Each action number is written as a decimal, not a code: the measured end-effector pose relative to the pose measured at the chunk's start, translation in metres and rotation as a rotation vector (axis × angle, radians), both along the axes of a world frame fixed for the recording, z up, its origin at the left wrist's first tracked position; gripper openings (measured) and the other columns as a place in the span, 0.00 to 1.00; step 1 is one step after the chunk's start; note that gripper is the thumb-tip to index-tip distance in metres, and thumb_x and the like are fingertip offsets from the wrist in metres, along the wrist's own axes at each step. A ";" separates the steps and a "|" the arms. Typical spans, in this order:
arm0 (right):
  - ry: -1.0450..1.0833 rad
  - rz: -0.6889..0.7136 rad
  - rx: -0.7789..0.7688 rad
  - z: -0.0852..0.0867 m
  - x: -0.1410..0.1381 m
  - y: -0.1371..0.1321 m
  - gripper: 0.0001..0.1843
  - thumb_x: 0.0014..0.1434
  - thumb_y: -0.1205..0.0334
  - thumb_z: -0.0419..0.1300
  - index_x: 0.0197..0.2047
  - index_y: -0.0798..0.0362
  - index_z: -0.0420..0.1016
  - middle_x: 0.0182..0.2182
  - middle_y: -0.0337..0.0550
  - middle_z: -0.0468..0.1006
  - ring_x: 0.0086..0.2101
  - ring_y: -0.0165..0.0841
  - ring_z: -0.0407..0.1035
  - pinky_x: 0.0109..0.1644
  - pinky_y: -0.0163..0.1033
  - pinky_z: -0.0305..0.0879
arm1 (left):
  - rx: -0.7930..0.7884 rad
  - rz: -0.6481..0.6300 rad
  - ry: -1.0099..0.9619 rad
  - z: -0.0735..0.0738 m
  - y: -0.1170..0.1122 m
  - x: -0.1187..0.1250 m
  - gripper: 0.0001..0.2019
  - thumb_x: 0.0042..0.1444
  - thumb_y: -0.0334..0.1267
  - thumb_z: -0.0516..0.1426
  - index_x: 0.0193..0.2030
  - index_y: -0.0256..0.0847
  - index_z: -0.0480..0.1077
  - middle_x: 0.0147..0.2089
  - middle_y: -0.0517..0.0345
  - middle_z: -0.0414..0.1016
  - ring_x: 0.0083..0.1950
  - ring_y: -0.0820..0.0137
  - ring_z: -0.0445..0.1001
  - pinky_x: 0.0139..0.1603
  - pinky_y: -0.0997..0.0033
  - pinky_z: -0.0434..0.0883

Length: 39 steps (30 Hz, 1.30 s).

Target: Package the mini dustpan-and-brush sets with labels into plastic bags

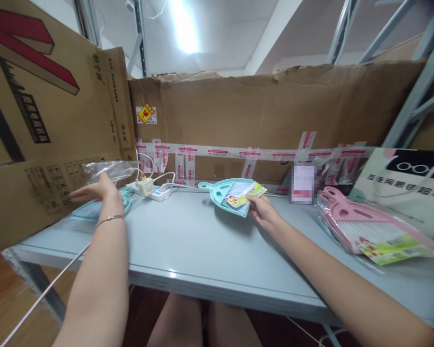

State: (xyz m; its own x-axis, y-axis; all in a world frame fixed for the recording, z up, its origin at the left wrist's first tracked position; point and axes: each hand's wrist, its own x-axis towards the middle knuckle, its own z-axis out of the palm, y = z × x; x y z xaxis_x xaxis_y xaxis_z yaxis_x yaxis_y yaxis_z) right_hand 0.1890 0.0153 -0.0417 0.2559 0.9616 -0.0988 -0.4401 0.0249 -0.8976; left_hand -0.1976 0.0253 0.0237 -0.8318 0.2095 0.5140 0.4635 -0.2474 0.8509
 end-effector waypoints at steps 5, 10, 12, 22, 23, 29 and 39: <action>0.072 0.010 0.057 -0.001 -0.001 0.001 0.08 0.54 0.76 0.55 0.35 0.55 0.70 0.26 0.39 0.78 0.26 0.30 0.74 0.34 0.37 0.74 | 0.245 0.045 0.435 0.003 -0.016 0.083 0.34 0.55 0.35 0.55 0.64 0.27 0.44 0.69 0.35 0.42 0.70 0.59 0.43 0.68 0.56 0.44; 0.127 0.075 0.112 0.003 -0.009 -0.006 0.08 0.56 0.74 0.55 0.36 0.54 0.70 0.27 0.39 0.79 0.27 0.30 0.74 0.33 0.36 0.74 | -0.507 -1.365 0.046 -0.031 -0.006 0.174 0.22 0.56 0.53 0.52 0.47 0.36 0.64 0.49 0.42 0.71 0.46 0.60 0.73 0.46 0.59 0.71; 0.048 0.175 0.108 0.002 -0.011 -0.006 0.07 0.56 0.74 0.54 0.36 0.54 0.70 0.29 0.41 0.80 0.28 0.30 0.74 0.33 0.35 0.74 | -0.506 -1.518 -0.150 -0.043 -0.003 0.189 0.18 0.53 0.50 0.56 0.42 0.38 0.65 0.45 0.48 0.73 0.41 0.66 0.74 0.41 0.66 0.72; -0.736 -0.365 -0.022 -0.011 0.057 0.027 0.25 0.44 0.67 0.62 0.47 0.58 0.62 0.51 0.63 0.64 0.56 0.51 0.56 0.54 0.54 0.58 | -0.483 -1.262 -0.273 -0.051 0.005 0.170 0.10 0.47 0.40 0.59 0.34 0.37 0.68 0.30 0.59 0.70 0.31 0.73 0.69 0.30 0.74 0.67; -0.789 -0.462 0.028 -0.009 0.058 0.027 0.29 0.43 0.65 0.63 0.49 0.58 0.59 0.54 0.63 0.60 0.59 0.50 0.51 0.57 0.54 0.54 | -0.477 -1.265 -0.268 -0.051 0.004 0.171 0.11 0.47 0.42 0.59 0.34 0.37 0.68 0.30 0.59 0.70 0.30 0.73 0.68 0.30 0.74 0.67; -1.124 -0.232 0.693 0.002 -0.009 0.007 0.13 0.52 0.52 0.58 0.37 0.52 0.69 0.37 0.45 0.67 0.41 0.38 0.64 0.50 0.47 0.60 | -0.462 -1.356 -0.134 -0.047 -0.013 0.190 0.17 0.51 0.51 0.56 0.41 0.41 0.69 0.34 0.59 0.71 0.33 0.72 0.69 0.28 0.76 0.66; -0.985 0.235 0.761 0.020 -0.036 -0.022 0.11 0.52 0.53 0.59 0.30 0.52 0.67 0.31 0.38 0.64 0.31 0.29 0.61 0.38 0.38 0.62 | -0.179 -1.749 0.165 -0.032 -0.035 0.193 0.23 0.55 0.55 0.54 0.53 0.48 0.68 0.55 0.53 0.69 0.52 0.63 0.69 0.50 0.66 0.67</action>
State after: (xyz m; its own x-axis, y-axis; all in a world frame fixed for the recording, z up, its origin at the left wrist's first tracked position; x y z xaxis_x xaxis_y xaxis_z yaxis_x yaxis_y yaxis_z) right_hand 0.1535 -0.0063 -0.0213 -0.2783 0.7234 0.6318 0.3406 0.6894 -0.6393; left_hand -0.0043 -0.0094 -0.0087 0.4611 0.7733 0.4351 -0.1421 -0.4197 0.8965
